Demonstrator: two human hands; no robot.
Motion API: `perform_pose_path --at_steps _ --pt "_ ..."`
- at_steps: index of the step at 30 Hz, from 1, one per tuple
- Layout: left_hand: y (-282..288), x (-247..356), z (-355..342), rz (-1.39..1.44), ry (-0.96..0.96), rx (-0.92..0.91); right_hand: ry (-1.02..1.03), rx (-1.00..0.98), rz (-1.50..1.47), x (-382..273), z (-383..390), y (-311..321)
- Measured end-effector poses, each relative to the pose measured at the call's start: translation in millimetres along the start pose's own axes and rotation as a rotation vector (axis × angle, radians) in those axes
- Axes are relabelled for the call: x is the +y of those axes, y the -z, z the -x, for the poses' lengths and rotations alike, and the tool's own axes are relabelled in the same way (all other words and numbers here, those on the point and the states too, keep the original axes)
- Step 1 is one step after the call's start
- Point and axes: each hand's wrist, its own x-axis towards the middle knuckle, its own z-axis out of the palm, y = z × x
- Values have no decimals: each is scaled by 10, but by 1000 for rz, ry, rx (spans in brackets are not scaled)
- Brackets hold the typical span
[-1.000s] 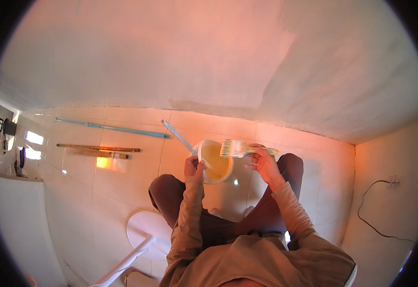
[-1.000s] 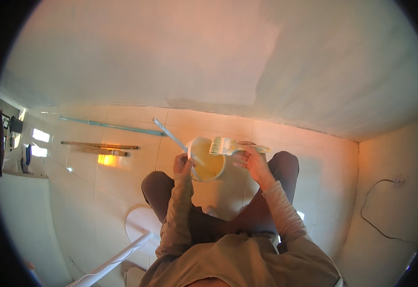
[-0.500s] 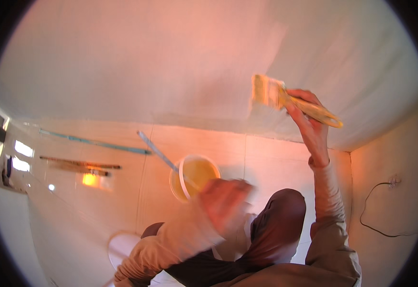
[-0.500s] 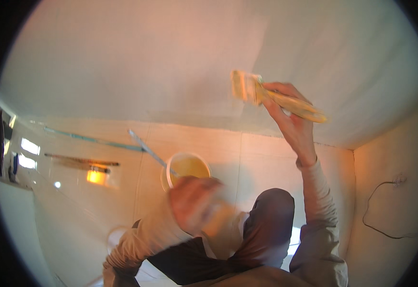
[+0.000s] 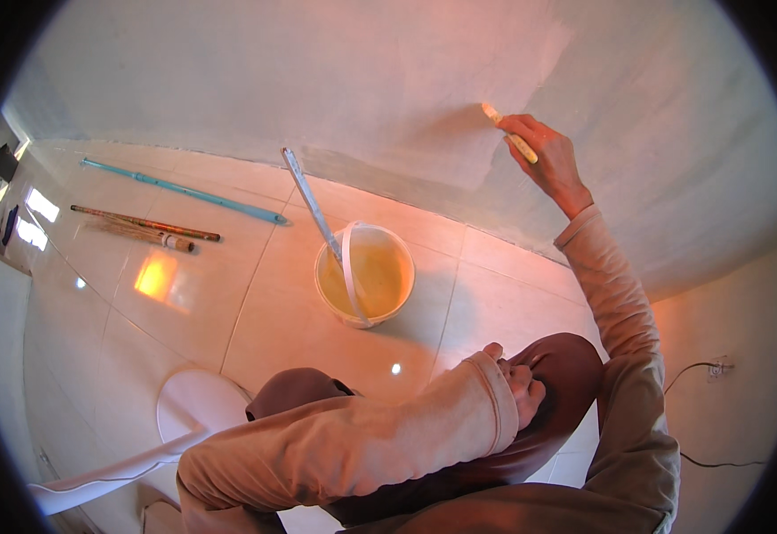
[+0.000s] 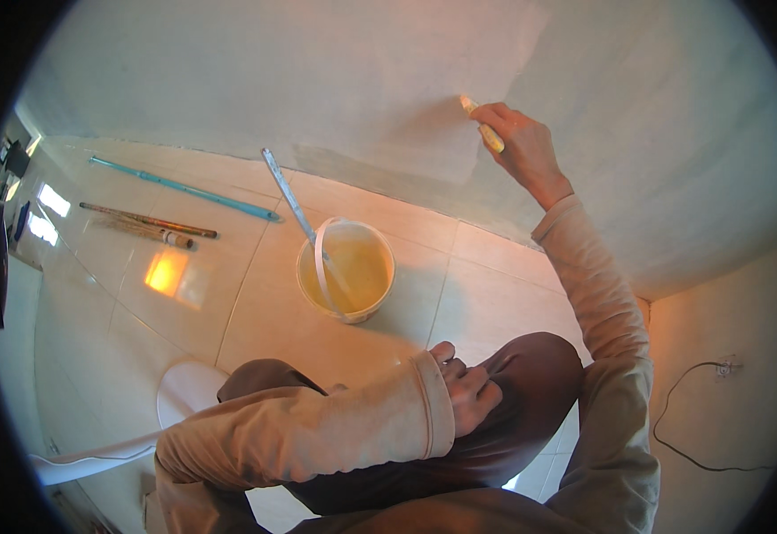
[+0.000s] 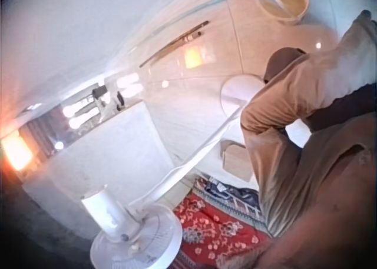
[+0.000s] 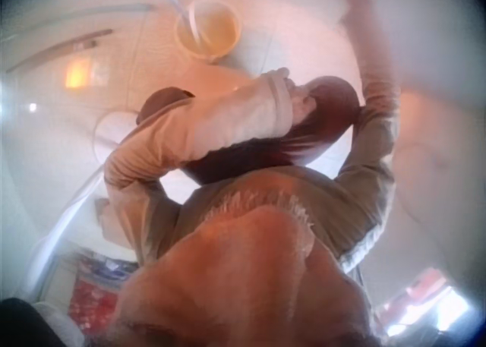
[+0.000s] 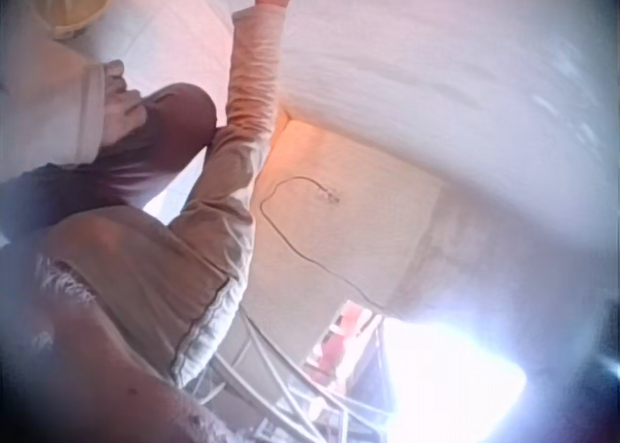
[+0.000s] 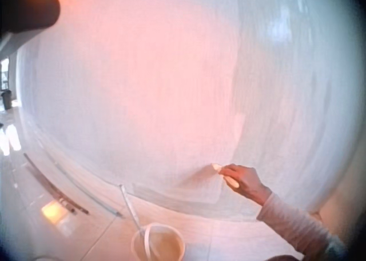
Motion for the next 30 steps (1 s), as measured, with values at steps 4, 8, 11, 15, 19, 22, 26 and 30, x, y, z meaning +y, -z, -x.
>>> perform_pose_path --at_steps 4,8,11,15,19,22,26,30 --pt "-10 -8 45 -45 -54 -96 16 146 68 36 -114 222" --pt "48 -28 122 -110 -91 -110 -2 154 -2 -92 -74 224" --pt "106 -70 57 -95 -110 -277 -27 7 -30 -138 221 -125" --pt "125 -122 86 -115 -138 -292 -79 -123 -21 -67 427 -458" --pt "9 -98 149 -213 -109 -227 -74 -40 14 -27 369 -541" --pt "-64 -95 204 -280 -125 -197 -75 67 65 -56 285 -410" --pt "-233 -60 249 -230 -83 -145 -40 84 24 -177 333 -410" --pt "-263 -83 247 -246 -76 -112 -60 -135 -36 -159 685 -849"
